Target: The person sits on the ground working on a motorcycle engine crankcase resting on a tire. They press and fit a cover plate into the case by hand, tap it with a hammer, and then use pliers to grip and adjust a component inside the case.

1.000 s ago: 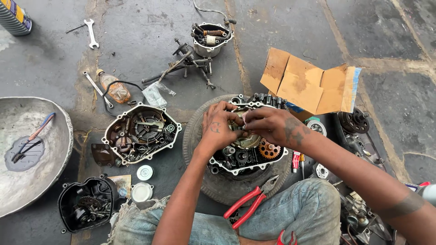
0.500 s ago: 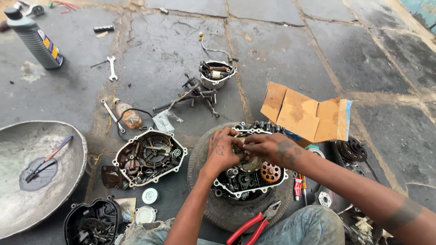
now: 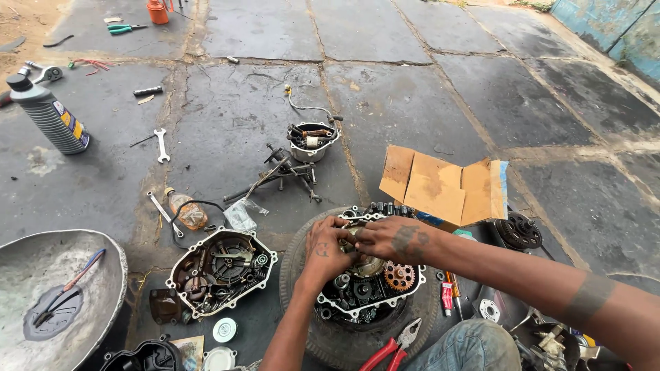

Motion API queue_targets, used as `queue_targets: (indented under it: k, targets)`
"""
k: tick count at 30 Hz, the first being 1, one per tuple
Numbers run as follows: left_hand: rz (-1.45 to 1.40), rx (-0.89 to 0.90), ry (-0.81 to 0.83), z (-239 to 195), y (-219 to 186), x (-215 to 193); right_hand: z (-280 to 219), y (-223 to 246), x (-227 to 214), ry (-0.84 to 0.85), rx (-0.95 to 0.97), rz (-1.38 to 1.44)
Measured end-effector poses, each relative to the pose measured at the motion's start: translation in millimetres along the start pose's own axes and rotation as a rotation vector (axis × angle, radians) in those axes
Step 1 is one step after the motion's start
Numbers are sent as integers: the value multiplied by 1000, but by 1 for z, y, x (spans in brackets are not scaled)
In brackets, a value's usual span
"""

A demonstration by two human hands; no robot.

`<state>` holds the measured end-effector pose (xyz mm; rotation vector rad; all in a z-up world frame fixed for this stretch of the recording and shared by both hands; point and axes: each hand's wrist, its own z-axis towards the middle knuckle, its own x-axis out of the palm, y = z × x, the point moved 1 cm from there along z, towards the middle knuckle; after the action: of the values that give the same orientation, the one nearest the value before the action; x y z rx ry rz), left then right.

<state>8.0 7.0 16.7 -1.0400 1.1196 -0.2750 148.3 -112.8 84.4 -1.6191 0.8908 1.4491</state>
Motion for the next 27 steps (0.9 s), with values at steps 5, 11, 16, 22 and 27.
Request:
queue_targets:
  k: [5,11,16,22,27]
  targets:
    - [39,-6,-1,4,12,11,7,1,2,81,-120,-232]
    - [37,-12,-1,0,1,2,6,-7,16,214,-61,-201]
    - [22,-19,11,1,2,2,7,1,14,193,136,78]
    - [11,-6,15,-3,0,-1,8,8,19,13,519,393]
    - [12,20,7,0,4,4,27,14,-12,300,621,325]
